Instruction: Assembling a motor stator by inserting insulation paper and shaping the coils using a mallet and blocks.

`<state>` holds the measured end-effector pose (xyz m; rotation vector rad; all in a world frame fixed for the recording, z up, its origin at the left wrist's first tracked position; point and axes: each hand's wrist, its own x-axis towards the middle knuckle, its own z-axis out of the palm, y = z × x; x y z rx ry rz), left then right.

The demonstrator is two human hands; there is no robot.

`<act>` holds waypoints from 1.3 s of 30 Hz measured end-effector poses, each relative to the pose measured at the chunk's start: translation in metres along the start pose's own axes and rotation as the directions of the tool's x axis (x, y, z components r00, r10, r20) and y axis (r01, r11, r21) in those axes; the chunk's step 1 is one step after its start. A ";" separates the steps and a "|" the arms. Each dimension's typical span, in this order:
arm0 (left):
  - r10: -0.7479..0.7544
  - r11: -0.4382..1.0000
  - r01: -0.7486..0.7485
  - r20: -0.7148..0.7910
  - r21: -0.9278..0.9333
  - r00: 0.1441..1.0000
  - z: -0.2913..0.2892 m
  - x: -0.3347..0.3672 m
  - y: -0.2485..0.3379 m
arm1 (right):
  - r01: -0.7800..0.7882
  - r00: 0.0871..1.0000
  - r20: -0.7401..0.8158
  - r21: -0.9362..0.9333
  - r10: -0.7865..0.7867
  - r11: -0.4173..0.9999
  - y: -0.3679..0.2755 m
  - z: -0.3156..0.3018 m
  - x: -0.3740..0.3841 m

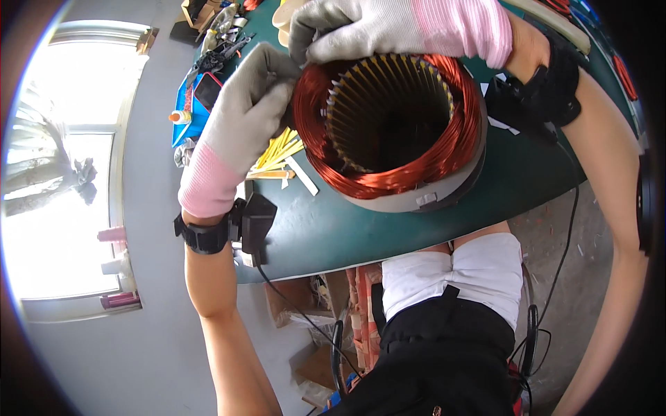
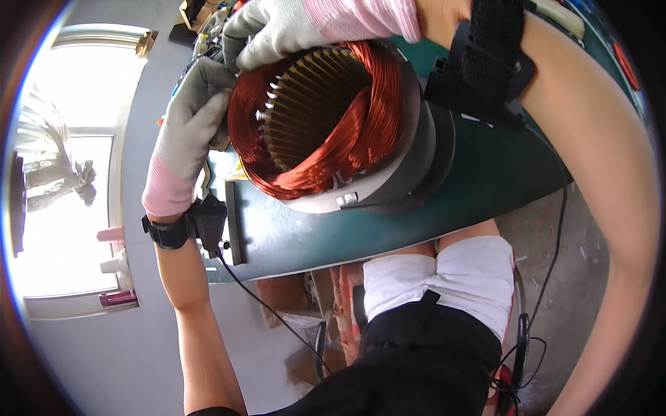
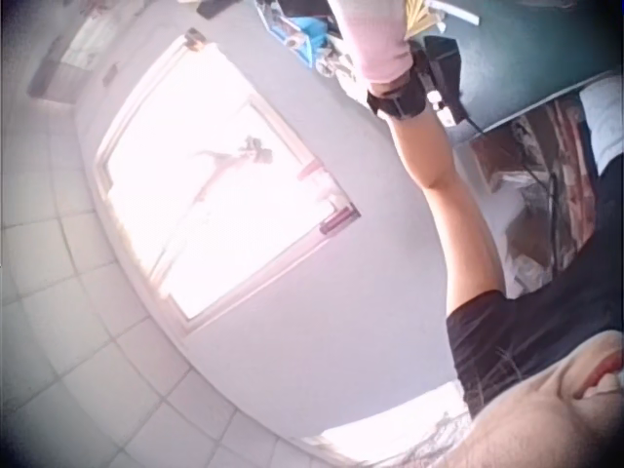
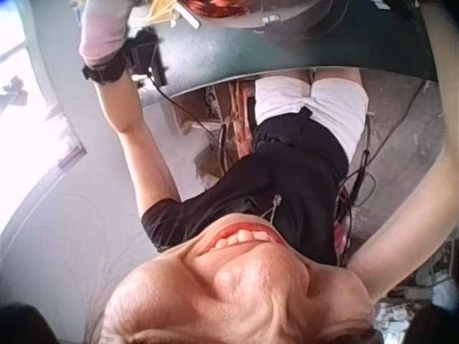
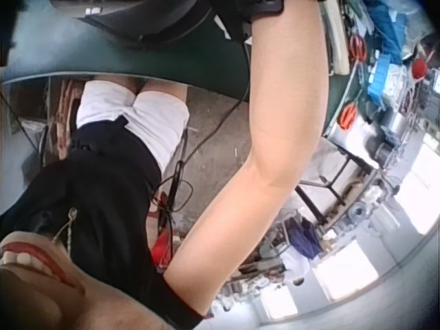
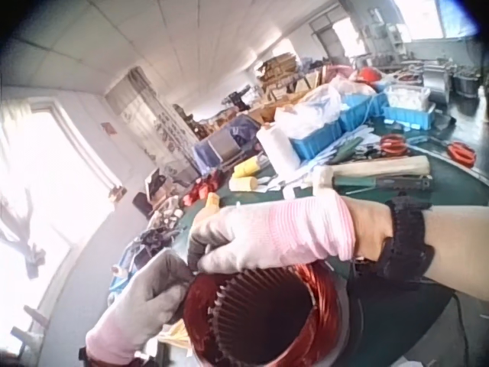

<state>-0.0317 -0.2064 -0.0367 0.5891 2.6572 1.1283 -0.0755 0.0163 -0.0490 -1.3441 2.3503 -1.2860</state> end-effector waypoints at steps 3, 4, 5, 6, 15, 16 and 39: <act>-0.067 0.993 0.072 0.057 -0.093 0.996 0.000 0.000 0.005 | 0.105 0.994 -0.019 0.074 -0.104 0.992 0.013 0.002 0.005; -0.114 0.967 0.125 0.062 -0.221 0.992 0.002 -0.002 0.000 | 0.018 1.000 0.008 0.082 -0.019 0.996 0.001 0.000 0.001; -0.158 0.923 0.174 0.074 -0.344 0.985 0.005 -0.004 -0.004 | -0.071 0.997 0.035 0.086 0.068 0.994 -0.007 -0.003 -0.003; -0.097 0.885 0.093 0.015 -0.456 0.995 0.013 -0.006 -0.007 | -0.077 0.997 0.029 0.082 0.074 0.994 -0.006 -0.010 -0.007; -0.090 0.932 0.014 -0.193 -0.363 0.977 0.029 -0.012 -0.013 | -0.118 0.992 -0.039 0.095 0.123 0.988 -0.007 -0.004 -0.013; -0.061 0.943 -0.021 -0.235 -0.333 0.970 0.028 -0.013 -0.013 | -0.107 0.993 -0.035 0.103 0.111 0.989 -0.005 -0.006 -0.013; -0.173 0.920 0.063 -0.255 -0.387 0.951 0.025 -0.019 -0.013 | -0.023 0.983 -0.183 -0.049 0.014 0.999 -0.022 0.016 -0.019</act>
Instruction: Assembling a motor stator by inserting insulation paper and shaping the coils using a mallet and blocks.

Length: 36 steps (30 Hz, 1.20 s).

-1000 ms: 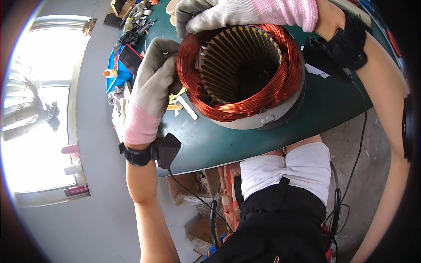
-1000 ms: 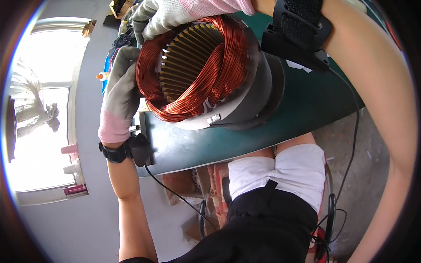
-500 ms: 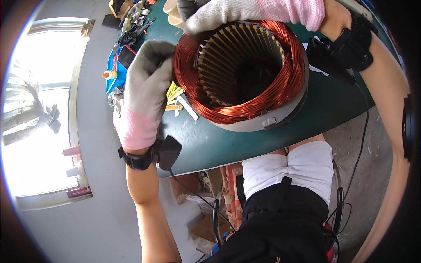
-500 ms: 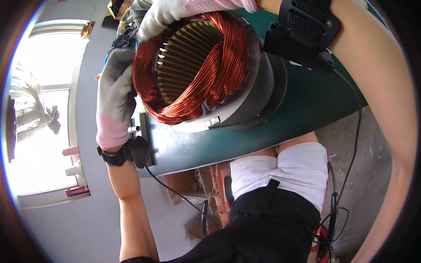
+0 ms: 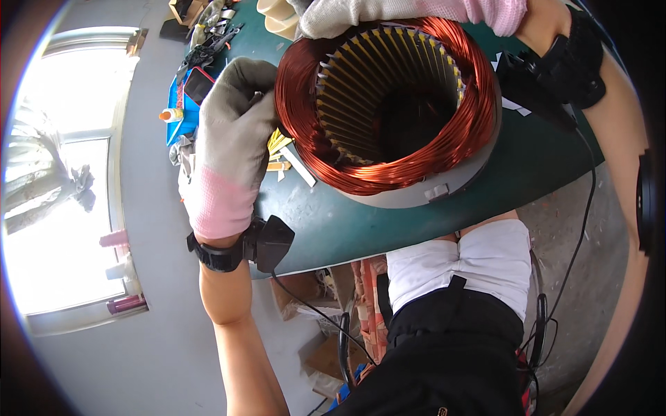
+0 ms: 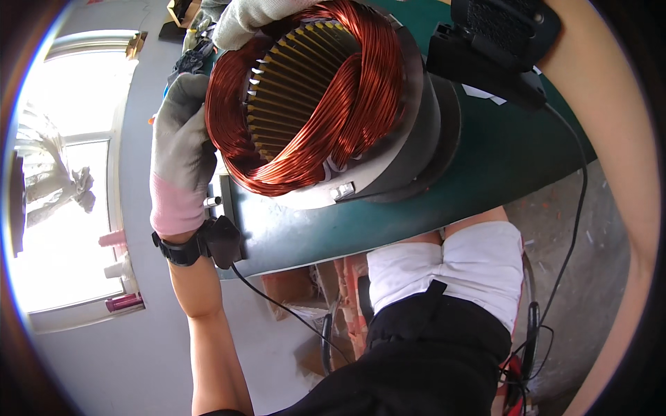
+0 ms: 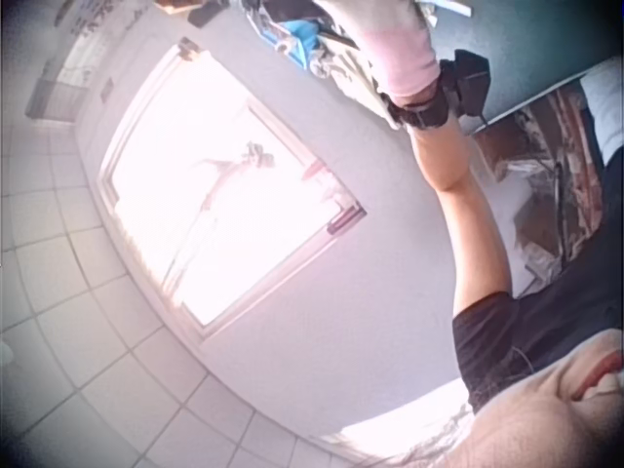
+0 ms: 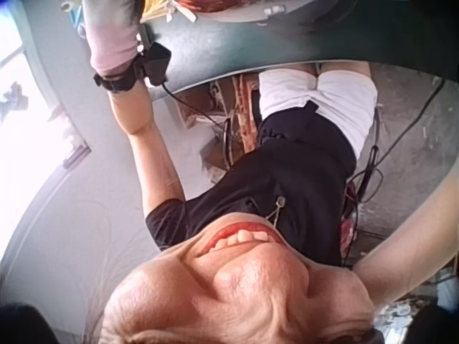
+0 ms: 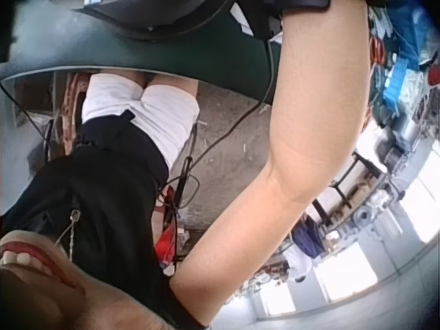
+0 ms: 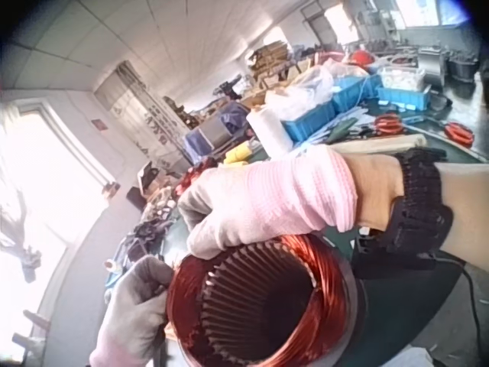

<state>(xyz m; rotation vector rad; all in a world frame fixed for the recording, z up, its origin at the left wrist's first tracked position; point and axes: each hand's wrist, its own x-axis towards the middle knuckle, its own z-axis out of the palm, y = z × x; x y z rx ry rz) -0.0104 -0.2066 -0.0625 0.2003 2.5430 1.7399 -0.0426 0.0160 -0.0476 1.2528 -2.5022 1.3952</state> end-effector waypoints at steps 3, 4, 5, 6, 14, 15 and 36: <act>0.016 0.998 -0.014 0.024 -0.055 1.000 0.002 0.002 0.003 | -0.275 0.944 0.160 -0.101 0.288 0.956 -0.006 -0.017 0.015; 0.018 0.999 -0.020 0.053 0.037 0.998 0.002 0.003 0.004 | -0.165 0.968 0.178 -0.082 0.177 0.983 0.001 -0.021 0.010; 0.019 0.991 -0.029 0.076 0.132 0.997 0.001 0.003 0.007 | -0.048 0.979 0.195 -0.059 0.058 0.997 0.007 -0.021 0.008; 0.031 0.992 -0.040 0.071 0.121 0.997 0.001 0.004 0.009 | -0.049 0.977 0.205 -0.063 0.061 0.997 0.015 -0.021 0.014; 0.487 0.823 -0.417 -0.102 0.386 0.867 0.010 -0.012 -0.004 | 0.076 0.927 0.374 -0.103 -0.032 0.992 0.036 0.013 0.059; 0.525 0.777 -0.429 -0.098 0.460 0.845 0.020 -0.020 -0.004 | 0.066 0.919 0.395 -0.117 -0.014 0.991 0.035 0.013 0.062; 0.835 0.538 -0.558 -0.307 0.632 0.457 0.086 -0.095 -0.031 | -0.498 0.863 -0.339 -0.444 0.374 0.745 0.077 -0.058 -0.164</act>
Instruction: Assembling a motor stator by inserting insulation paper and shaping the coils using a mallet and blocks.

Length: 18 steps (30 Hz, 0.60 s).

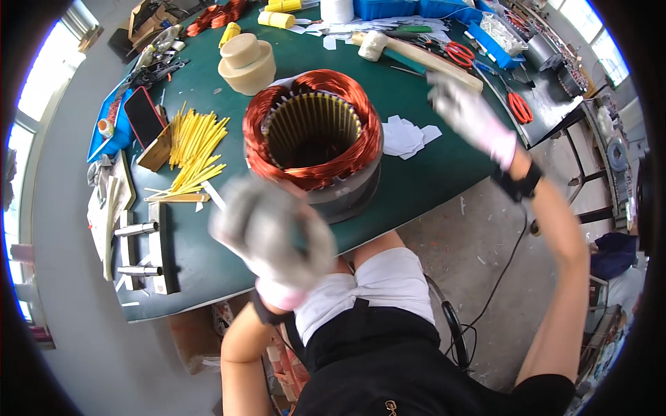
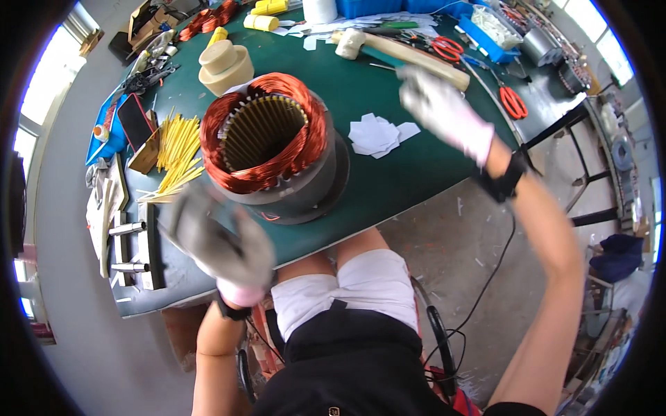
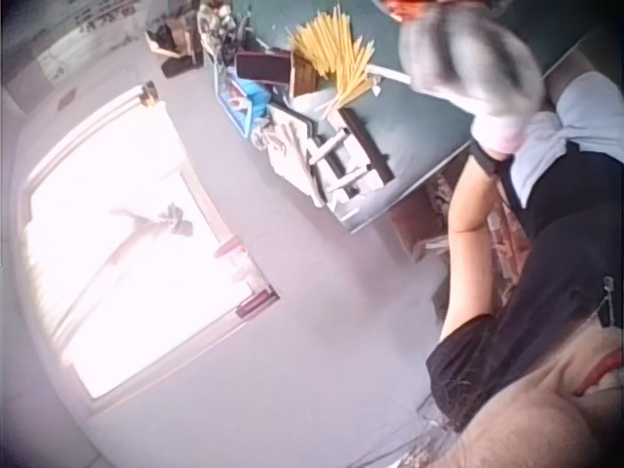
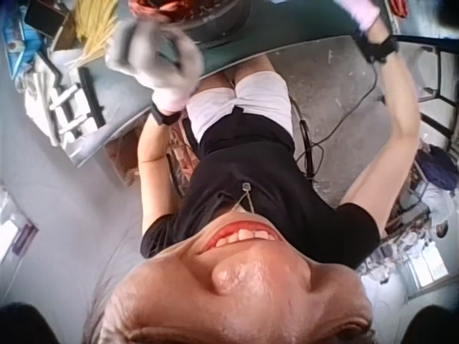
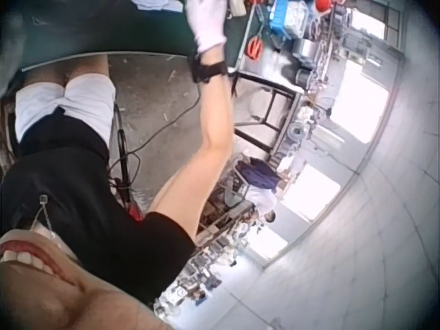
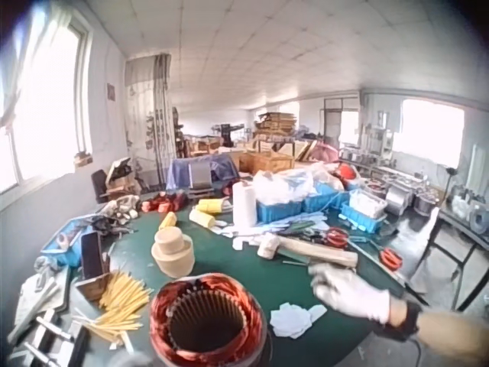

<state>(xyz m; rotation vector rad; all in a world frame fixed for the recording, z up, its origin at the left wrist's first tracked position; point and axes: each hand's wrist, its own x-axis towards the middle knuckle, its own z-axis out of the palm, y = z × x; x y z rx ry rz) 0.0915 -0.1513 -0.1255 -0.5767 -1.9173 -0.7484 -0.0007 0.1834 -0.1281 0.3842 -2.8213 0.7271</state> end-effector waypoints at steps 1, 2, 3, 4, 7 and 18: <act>0.108 0.986 -0.081 0.196 -0.142 0.975 0.008 -0.006 0.012 | 0.096 0.995 0.027 0.067 -0.098 0.993 0.017 0.019 -0.029; 0.242 0.944 -0.130 0.367 -0.305 0.898 0.022 -0.012 0.025 | 0.008 0.999 0.034 0.198 -0.015 0.980 0.027 0.037 -0.058; 0.164 0.941 0.001 0.458 -0.340 0.873 0.042 -0.021 0.039 | 0.056 0.997 0.042 0.045 -0.058 0.997 0.029 0.041 -0.077; 0.088 0.926 0.136 0.552 -0.353 0.829 0.064 -0.031 0.052 | 0.128 0.990 0.085 -0.207 -0.113 0.970 0.028 0.039 -0.090; -0.155 0.966 0.251 0.647 -0.058 0.747 0.126 -0.053 0.068 | 0.087 0.996 0.040 -0.168 -0.082 0.982 0.033 0.032 -0.115; -0.203 0.979 0.126 0.752 0.159 0.627 0.153 -0.056 0.067 | 0.255 0.934 -0.215 -0.156 -0.284 0.954 0.051 0.059 -0.157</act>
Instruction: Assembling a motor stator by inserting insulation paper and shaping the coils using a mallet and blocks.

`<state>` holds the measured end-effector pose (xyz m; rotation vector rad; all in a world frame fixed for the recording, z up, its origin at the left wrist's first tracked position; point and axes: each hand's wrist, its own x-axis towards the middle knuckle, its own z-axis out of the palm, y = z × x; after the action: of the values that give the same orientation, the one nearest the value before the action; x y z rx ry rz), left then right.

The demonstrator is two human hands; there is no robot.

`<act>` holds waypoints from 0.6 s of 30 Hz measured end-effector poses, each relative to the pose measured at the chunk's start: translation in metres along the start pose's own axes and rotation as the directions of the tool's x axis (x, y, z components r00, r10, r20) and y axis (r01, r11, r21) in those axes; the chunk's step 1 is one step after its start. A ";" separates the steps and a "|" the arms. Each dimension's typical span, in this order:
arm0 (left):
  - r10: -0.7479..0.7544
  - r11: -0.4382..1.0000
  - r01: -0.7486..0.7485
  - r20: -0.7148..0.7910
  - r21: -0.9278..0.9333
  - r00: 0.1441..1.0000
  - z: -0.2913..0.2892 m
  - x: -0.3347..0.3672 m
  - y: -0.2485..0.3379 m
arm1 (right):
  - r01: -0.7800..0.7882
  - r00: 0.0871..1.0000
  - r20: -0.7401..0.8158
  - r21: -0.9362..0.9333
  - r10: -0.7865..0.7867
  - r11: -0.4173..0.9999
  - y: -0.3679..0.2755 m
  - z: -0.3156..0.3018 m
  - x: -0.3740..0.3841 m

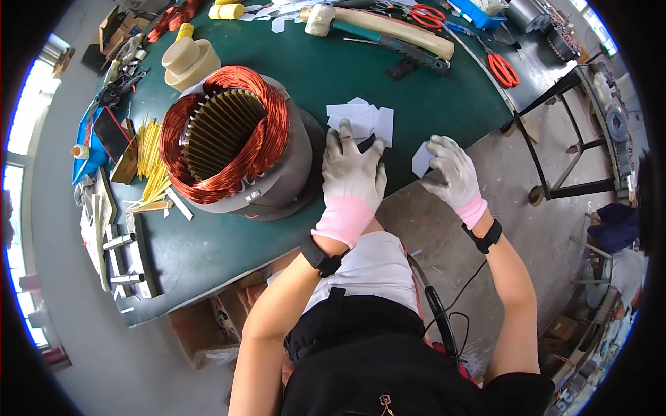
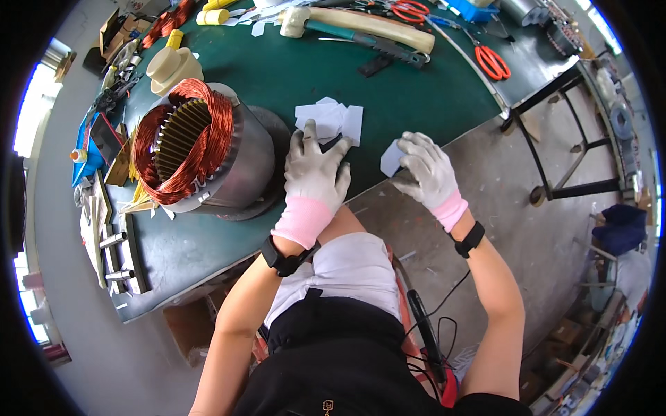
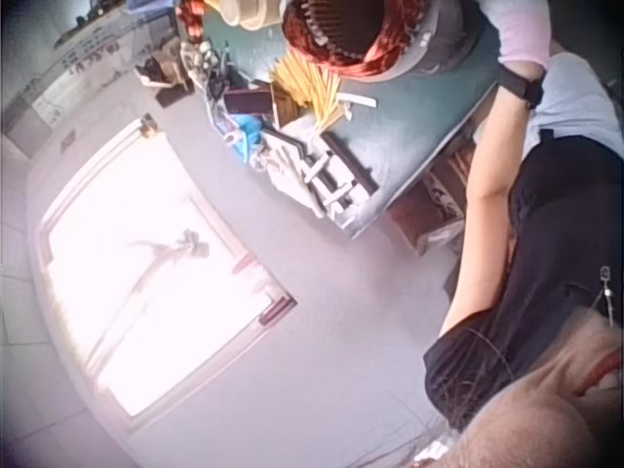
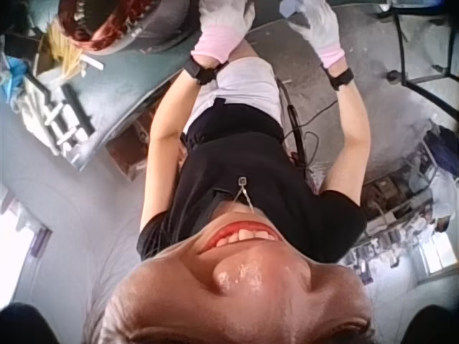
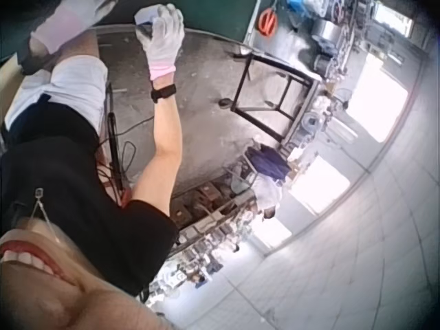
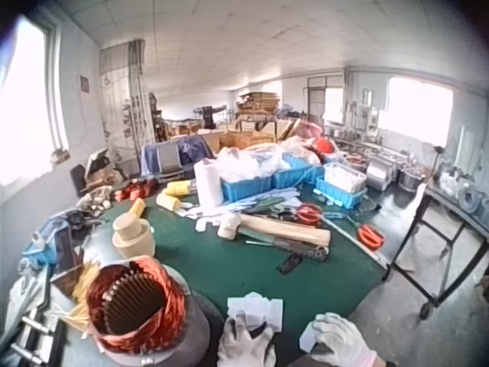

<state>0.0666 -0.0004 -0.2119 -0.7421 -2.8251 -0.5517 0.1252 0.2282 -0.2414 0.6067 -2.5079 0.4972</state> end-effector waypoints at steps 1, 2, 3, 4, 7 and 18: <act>0.036 0.999 -0.037 -0.033 -0.017 0.999 -0.001 -0.003 0.000 | 0.047 0.997 -0.068 0.011 -0.046 0.999 -0.004 0.001 0.000; 0.073 0.997 -0.076 -0.066 -0.034 0.995 -0.002 -0.005 0.001 | 0.047 0.996 -0.071 0.015 -0.045 0.999 -0.007 0.000 0.001; 0.202 0.979 -0.206 -0.140 -0.013 0.969 -0.001 -0.007 -0.003 | -0.062 0.995 -0.071 0.091 0.068 0.994 -0.011 -0.002 0.003; 0.276 0.958 -0.285 -0.137 -0.045 0.951 -0.001 -0.011 -0.004 | -0.171 0.981 -0.061 0.166 0.183 0.971 -0.018 -0.004 0.005; 0.428 0.903 -0.428 -0.001 -0.044 0.904 -0.017 -0.023 -0.003 | -0.568 0.698 0.059 0.652 0.714 0.502 -0.038 -0.011 0.015; 0.339 0.802 -0.459 -0.342 -0.382 0.877 -0.118 -0.072 -0.032 | -0.352 0.644 0.355 0.924 0.678 -0.149 -0.093 -0.028 0.070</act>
<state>0.1206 -0.1042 -0.1315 -1.2148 -2.2112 -1.1517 0.1296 0.1408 -0.1593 -0.2674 -1.6047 2.5402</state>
